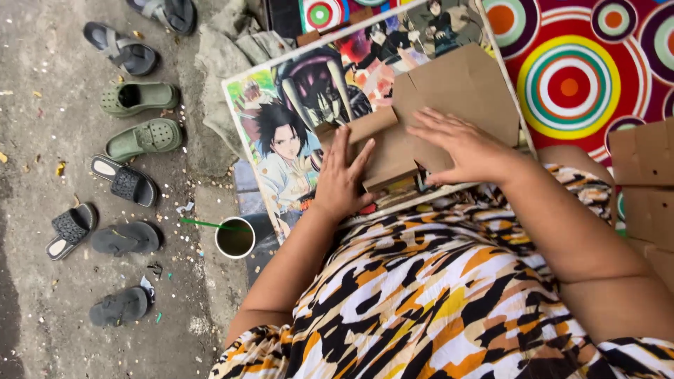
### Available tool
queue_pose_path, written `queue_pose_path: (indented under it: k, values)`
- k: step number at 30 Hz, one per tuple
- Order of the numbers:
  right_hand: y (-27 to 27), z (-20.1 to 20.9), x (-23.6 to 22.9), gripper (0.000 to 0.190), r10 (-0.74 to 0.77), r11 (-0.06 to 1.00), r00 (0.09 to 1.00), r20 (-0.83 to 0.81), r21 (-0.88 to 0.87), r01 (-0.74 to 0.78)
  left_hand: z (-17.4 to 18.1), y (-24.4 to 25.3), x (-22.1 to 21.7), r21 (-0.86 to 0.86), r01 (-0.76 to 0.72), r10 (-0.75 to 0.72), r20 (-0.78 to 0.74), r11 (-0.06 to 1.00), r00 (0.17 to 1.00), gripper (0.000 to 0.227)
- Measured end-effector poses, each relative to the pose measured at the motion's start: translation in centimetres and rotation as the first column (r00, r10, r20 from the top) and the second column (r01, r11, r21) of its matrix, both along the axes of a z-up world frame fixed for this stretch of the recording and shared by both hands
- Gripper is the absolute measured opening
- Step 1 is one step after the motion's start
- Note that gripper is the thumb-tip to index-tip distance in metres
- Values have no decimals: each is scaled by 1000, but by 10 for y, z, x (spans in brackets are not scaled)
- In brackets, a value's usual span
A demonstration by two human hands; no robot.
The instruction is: Folding cardboard templates into boxes
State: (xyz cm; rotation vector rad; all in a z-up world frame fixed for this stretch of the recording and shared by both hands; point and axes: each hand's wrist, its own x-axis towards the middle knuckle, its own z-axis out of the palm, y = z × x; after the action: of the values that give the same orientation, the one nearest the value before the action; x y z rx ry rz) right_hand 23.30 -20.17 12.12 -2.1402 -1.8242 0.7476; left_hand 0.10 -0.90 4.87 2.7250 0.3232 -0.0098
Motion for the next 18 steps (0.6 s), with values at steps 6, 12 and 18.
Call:
queue_pose_path:
  k: [6, 12, 18]
  values:
    - [-67, -72, -7, 84, -65, 991, 959, 276, 127, 31, 7, -4, 3, 108, 51, -42, -81, 993, 996, 101]
    - [-65, -103, -6, 62, -44, 948, 927, 373, 309, -80, 2, -4, 2, 156, 90, -68, -138, 984, 988, 100]
    - [-58, -113, -4, 42, -31, 887, 887, 460, 421, -188, -4, -1, 4, 163, 85, -71, -90, 983, 993, 102]
